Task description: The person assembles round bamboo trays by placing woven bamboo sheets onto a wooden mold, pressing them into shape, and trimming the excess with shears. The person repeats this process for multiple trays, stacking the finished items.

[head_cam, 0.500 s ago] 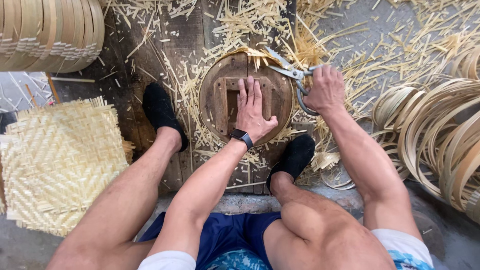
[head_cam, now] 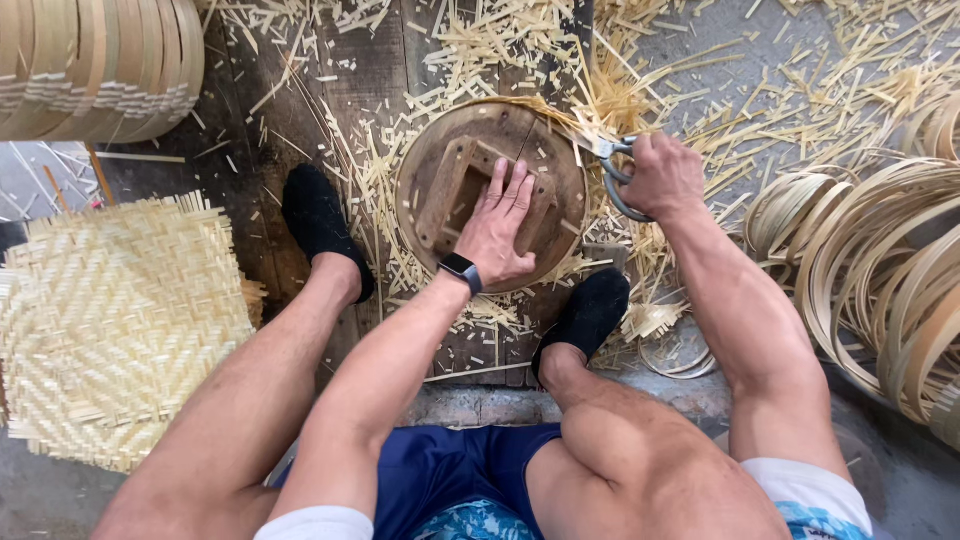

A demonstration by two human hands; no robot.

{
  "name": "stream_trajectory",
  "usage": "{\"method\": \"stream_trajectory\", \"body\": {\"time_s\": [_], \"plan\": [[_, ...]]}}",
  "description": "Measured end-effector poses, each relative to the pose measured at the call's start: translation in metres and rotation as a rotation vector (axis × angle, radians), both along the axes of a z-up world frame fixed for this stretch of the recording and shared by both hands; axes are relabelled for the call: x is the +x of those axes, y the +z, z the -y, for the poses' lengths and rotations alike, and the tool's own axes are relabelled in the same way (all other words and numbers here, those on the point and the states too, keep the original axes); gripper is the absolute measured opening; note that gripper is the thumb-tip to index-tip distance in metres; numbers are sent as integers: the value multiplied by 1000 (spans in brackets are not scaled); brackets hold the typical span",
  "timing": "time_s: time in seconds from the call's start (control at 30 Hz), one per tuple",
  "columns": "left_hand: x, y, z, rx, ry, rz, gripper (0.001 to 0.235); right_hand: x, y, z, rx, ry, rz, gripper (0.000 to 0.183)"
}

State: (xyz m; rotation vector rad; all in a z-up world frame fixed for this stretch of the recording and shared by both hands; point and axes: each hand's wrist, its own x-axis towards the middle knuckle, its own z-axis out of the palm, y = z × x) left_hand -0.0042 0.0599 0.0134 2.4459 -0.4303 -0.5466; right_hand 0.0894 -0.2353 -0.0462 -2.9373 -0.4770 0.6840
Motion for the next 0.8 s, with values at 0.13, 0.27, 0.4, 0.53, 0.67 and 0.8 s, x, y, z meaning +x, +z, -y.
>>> {"method": "stream_trajectory", "body": {"time_s": [0.13,0.27,0.4,0.53,0.67,0.8], "plan": [[0,-1,-8,-38,-72,7,127,-1,-3,-7,46,58,199,43],[4,-1,-15,-67,-179,-5,126,2,-3,-17,-92,146,342,41],[13,0,-25,-11,-338,-82,123,1,7,-4,-62,-40,-139,43],[13,2,-28,-8,-377,-80,121,2,5,-1,-20,66,111,55],[16,9,-33,6,-474,-76,121,7,-4,-20,65,203,420,55],[28,15,-38,45,-579,-130,122,8,1,-11,6,46,-17,39]]}}
